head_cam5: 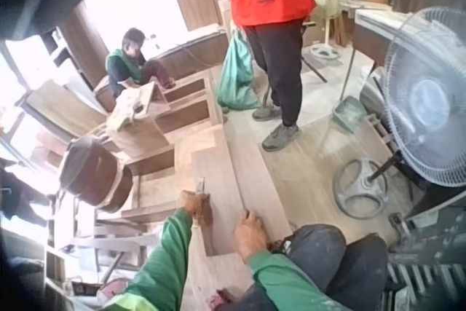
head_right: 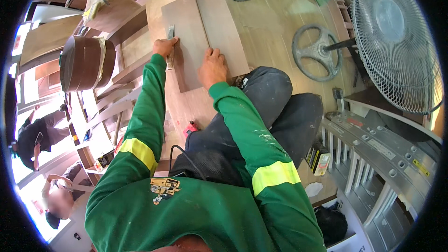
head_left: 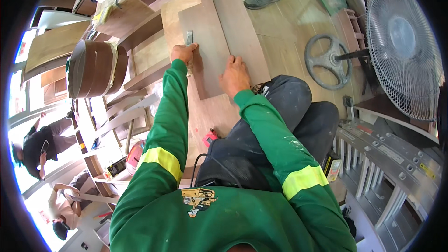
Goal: The person sits on the floor and assembles a wooden cabinet. They use a utility knife to cut a piece of wood, apply glue to the edges, and fit the pieces together. The person also uses a tape measure and a hammer during the process.
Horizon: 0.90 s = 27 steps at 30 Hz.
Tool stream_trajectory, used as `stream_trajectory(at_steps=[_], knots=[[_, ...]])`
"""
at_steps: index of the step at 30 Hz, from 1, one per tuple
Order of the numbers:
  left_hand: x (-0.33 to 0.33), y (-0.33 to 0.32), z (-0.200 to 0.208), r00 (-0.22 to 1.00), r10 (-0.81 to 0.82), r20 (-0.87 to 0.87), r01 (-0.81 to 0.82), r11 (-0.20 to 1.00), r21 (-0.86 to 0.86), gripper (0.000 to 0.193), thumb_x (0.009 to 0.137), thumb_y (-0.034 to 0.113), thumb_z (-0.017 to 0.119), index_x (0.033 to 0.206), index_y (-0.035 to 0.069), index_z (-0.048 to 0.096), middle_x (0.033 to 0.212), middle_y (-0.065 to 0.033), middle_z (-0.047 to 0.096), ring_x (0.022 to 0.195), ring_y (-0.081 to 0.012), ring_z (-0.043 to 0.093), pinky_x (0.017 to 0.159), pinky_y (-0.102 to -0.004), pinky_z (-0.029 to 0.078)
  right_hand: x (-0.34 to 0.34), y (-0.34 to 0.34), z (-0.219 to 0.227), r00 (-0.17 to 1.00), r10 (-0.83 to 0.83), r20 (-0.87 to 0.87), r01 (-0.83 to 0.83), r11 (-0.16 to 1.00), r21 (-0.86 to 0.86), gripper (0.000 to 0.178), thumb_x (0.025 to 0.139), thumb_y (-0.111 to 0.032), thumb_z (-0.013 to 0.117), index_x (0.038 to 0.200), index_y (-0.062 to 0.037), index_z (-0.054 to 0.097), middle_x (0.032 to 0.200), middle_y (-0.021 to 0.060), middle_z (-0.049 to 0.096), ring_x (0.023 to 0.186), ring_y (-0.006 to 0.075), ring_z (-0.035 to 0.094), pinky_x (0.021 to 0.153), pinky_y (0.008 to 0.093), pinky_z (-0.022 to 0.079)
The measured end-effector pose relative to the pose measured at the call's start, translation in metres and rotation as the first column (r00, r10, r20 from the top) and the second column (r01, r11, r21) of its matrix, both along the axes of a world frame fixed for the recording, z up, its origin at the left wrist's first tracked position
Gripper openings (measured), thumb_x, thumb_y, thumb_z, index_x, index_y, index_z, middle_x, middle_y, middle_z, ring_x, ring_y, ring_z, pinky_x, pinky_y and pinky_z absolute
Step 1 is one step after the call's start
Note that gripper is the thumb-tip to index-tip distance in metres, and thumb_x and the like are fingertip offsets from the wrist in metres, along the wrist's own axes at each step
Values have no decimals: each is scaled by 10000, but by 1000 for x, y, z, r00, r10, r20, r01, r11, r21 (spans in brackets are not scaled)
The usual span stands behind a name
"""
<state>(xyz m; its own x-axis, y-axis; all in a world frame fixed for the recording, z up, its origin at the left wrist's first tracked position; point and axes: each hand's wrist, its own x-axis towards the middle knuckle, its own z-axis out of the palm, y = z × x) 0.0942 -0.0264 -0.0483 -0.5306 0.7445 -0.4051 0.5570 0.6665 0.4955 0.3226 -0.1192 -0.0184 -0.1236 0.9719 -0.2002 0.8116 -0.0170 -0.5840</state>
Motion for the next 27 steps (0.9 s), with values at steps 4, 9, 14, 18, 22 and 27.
stream_trajectory(at_steps=[4,9,14,18,22,27], knots=[[-16,6,-19,974,4,-226,-5,1000,-5,592,727,510,793,957,-33,733,900,-199,734,800,-334,712,747,-409,560,-6,-2,1,1000,0,-21,0,1000,11,478,814,-90,659,1234,21,460,1188,175,487,1146,385,533,903,509,529],[-20,21,-15,986,-71,-151,49,988,-146,686,737,489,793,1092,-84,664,1092,-248,705,986,-375,702,875,-422,560,-2,1,1,999,-13,-36,13,1000,4,494,806,-85,672,1239,20,459,1190,172,484,1154,387,529,882,508,540],[-12,20,-11,983,-34,-180,14,993,-115,770,742,430,814,1234,-103,556,1192,-288,660,1134,-384,649,967,-436,522,-1,-1,0,1000,-7,-7,7,999,40,485,814,-94,666,1238,30,466,1177,175,500,1114,378,559,846,495,560],[-19,20,-22,967,-48,-251,31,997,-71,741,747,419,821,1221,-91,566,1235,-294,637,1176,-396,623,995,-441,510,-3,0,-4,1000,-22,16,21,997,68,449,832,-104,638,1224,45,477,1170,179,508,1088,376,575,816,479,573],[-21,19,-24,967,-42,-252,23,997,-78,734,741,420,825,1217,-81,579,1228,-286,644,1157,-399,633,986,-440,516,-3,-1,-1,1000,-12,10,11,999,48,434,842,-95,617,1226,48,476,1181,180,503,1100,380,569,825,482,571],[-21,20,-21,972,-60,-227,40,995,-92,727,739,420,825,1217,-75,590,1201,-264,664,1119,-389,654,955,-432,534,-3,0,-2,1000,-7,-11,7,1000,-10,511,829,-140,685,1253,36,460,1220,169,489,1144,376,547,861,499,557]])
